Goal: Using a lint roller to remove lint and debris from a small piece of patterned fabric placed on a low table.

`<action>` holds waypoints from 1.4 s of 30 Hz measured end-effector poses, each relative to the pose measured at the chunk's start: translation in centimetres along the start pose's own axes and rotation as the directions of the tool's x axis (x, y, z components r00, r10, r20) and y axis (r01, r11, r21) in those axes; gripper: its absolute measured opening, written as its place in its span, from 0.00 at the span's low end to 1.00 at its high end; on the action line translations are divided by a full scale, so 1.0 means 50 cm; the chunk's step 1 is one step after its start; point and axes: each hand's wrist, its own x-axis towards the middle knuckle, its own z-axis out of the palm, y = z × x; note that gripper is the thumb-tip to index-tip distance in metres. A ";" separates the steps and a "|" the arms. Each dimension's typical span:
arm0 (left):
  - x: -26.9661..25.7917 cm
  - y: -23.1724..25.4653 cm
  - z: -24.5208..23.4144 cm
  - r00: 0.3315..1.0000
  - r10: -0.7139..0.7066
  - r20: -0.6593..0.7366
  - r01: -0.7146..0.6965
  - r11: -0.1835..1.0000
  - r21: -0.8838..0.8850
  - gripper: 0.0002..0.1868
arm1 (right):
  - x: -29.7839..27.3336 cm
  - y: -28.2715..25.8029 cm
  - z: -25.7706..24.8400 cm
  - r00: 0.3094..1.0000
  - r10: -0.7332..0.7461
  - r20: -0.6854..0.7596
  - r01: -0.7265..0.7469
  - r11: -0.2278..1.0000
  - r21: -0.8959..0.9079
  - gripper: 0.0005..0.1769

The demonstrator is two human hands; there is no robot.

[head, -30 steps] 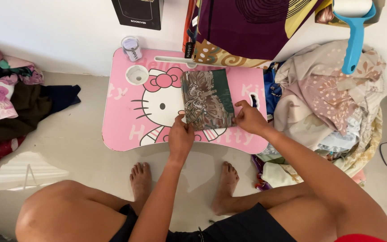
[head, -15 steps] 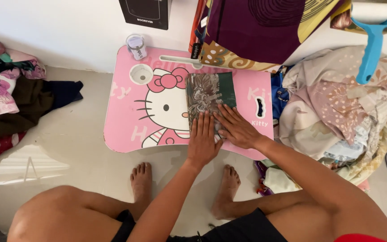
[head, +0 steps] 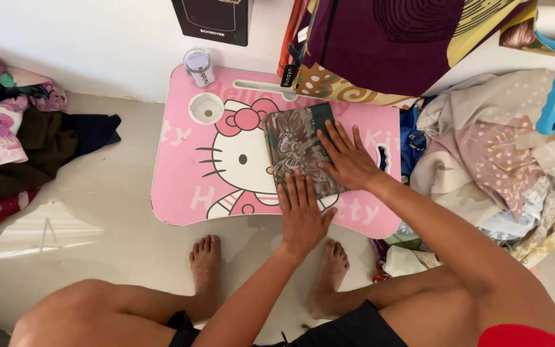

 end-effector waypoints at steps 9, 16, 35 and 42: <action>-0.026 -0.016 -0.002 0.982 0.161 -0.097 -0.166 0.985 -0.046 0.33 | -0.089 -0.120 -0.003 0.956 -0.120 -0.269 0.147 0.986 0.082 0.37; -0.018 -0.044 -0.007 0.973 0.162 -0.164 -0.167 0.986 -0.021 0.34 | -0.128 -0.096 0.060 0.948 -0.251 -0.198 0.277 0.954 0.117 0.41; 0.185 -0.251 0.008 0.960 -0.201 -0.196 0.173 0.973 -0.151 0.29 | -0.145 -0.152 0.008 0.616 -0.598 -0.512 0.494 0.800 -0.341 0.14; 0.291 -0.410 0.125 0.915 -0.376 0.144 0.402 0.837 -0.371 0.22 | -0.146 -0.198 -0.018 0.668 -0.517 -0.535 0.510 0.842 -0.177 0.20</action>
